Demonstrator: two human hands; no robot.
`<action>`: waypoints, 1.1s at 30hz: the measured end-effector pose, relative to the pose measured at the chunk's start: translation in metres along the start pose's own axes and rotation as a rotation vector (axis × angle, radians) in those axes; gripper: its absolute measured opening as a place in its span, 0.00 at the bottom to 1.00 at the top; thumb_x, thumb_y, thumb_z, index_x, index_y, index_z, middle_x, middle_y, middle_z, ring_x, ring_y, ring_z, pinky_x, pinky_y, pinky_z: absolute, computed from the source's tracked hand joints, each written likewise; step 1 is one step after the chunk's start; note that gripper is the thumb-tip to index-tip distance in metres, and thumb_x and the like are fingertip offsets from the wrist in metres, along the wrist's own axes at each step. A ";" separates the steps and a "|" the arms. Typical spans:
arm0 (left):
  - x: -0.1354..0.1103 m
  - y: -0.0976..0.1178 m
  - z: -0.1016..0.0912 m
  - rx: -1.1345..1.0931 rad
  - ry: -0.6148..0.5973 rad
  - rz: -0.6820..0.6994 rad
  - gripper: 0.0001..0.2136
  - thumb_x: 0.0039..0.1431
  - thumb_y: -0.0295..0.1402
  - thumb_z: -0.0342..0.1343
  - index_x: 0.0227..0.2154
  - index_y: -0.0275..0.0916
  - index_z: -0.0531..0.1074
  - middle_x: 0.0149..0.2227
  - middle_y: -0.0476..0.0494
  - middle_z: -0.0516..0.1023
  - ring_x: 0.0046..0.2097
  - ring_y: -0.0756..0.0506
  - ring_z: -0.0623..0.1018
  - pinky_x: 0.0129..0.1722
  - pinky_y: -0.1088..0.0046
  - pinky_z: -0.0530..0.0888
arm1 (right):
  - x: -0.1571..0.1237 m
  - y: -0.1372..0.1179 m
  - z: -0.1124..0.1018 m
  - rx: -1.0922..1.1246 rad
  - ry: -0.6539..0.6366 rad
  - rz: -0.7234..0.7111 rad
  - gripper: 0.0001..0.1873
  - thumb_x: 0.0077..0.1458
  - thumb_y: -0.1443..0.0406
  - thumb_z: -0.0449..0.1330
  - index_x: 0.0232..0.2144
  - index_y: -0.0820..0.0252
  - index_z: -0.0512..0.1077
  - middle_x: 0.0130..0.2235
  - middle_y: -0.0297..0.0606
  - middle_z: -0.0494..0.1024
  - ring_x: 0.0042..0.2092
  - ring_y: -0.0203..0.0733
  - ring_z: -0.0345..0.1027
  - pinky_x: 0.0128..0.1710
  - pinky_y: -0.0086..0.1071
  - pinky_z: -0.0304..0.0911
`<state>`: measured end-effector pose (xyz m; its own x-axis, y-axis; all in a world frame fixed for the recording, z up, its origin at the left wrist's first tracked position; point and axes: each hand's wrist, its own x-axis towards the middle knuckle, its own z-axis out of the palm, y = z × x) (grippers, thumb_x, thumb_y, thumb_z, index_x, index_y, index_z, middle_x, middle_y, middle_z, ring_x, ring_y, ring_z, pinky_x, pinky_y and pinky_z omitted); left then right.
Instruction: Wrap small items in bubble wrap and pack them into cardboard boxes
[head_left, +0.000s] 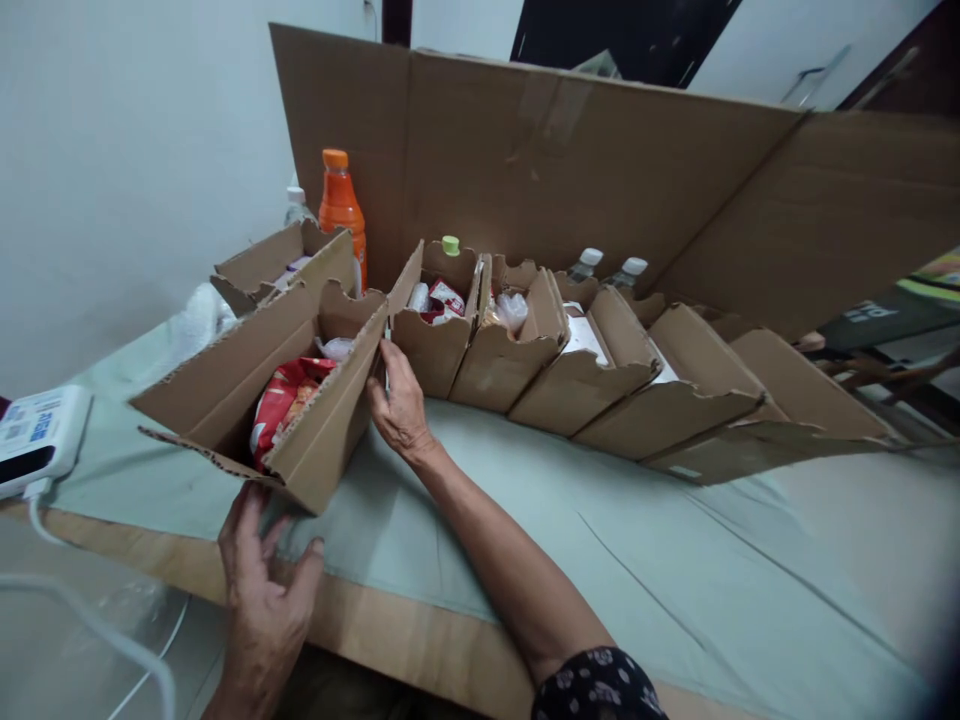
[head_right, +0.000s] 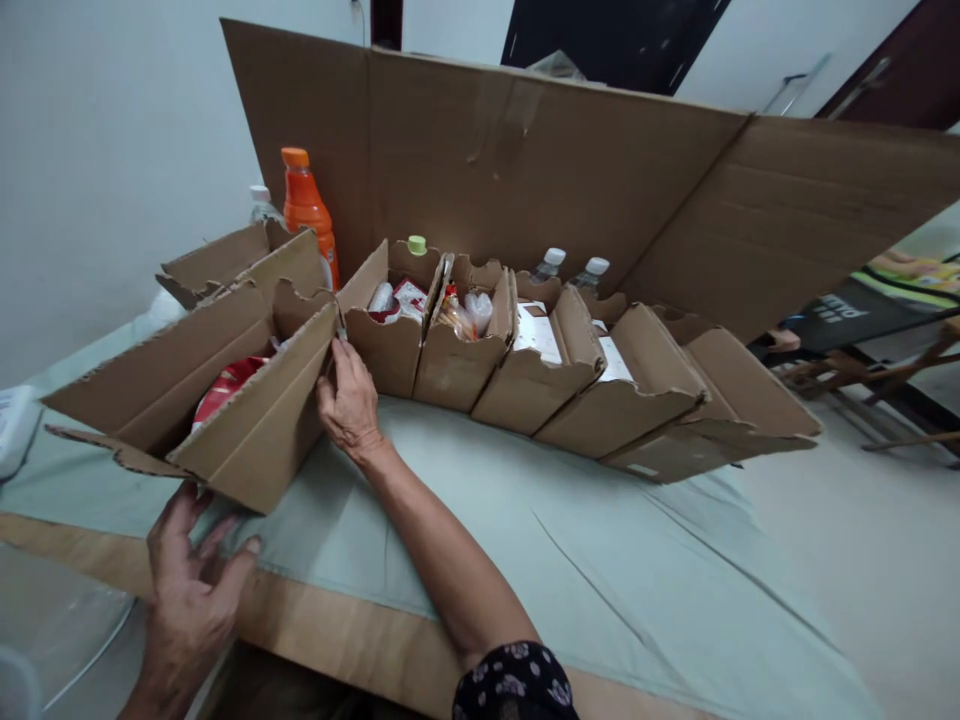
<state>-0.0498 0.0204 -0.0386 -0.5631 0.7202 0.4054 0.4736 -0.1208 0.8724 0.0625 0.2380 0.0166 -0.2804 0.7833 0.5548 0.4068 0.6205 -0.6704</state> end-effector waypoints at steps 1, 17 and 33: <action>0.000 0.000 0.001 0.002 -0.007 0.001 0.39 0.55 0.35 0.65 0.69 0.52 0.57 0.66 0.34 0.60 0.64 0.32 0.71 0.55 0.51 0.79 | -0.002 -0.001 -0.001 -0.017 -0.019 0.005 0.33 0.60 0.67 0.51 0.67 0.73 0.60 0.68 0.57 0.64 0.70 0.52 0.57 0.71 0.46 0.53; 0.044 0.013 0.017 0.089 -0.165 -0.007 0.38 0.57 0.35 0.62 0.70 0.45 0.56 0.65 0.33 0.64 0.64 0.33 0.70 0.63 0.50 0.72 | -0.022 0.045 0.025 0.176 0.113 0.382 0.15 0.58 0.64 0.50 0.41 0.58 0.75 0.40 0.42 0.83 0.43 0.47 0.78 0.49 0.41 0.71; 0.135 0.004 0.085 -0.058 -0.531 -0.020 0.39 0.51 0.34 0.61 0.67 0.35 0.60 0.69 0.28 0.64 0.69 0.29 0.65 0.67 0.42 0.62 | -0.022 0.051 0.026 0.251 0.188 0.440 0.15 0.55 0.63 0.49 0.39 0.58 0.73 0.34 0.40 0.82 0.36 0.44 0.77 0.40 0.36 0.73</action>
<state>-0.0664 0.1755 -0.0036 -0.1444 0.9675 0.2077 0.4193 -0.1303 0.8984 0.0669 0.2532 -0.0431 0.0392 0.9652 0.2584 0.2243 0.2435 -0.9436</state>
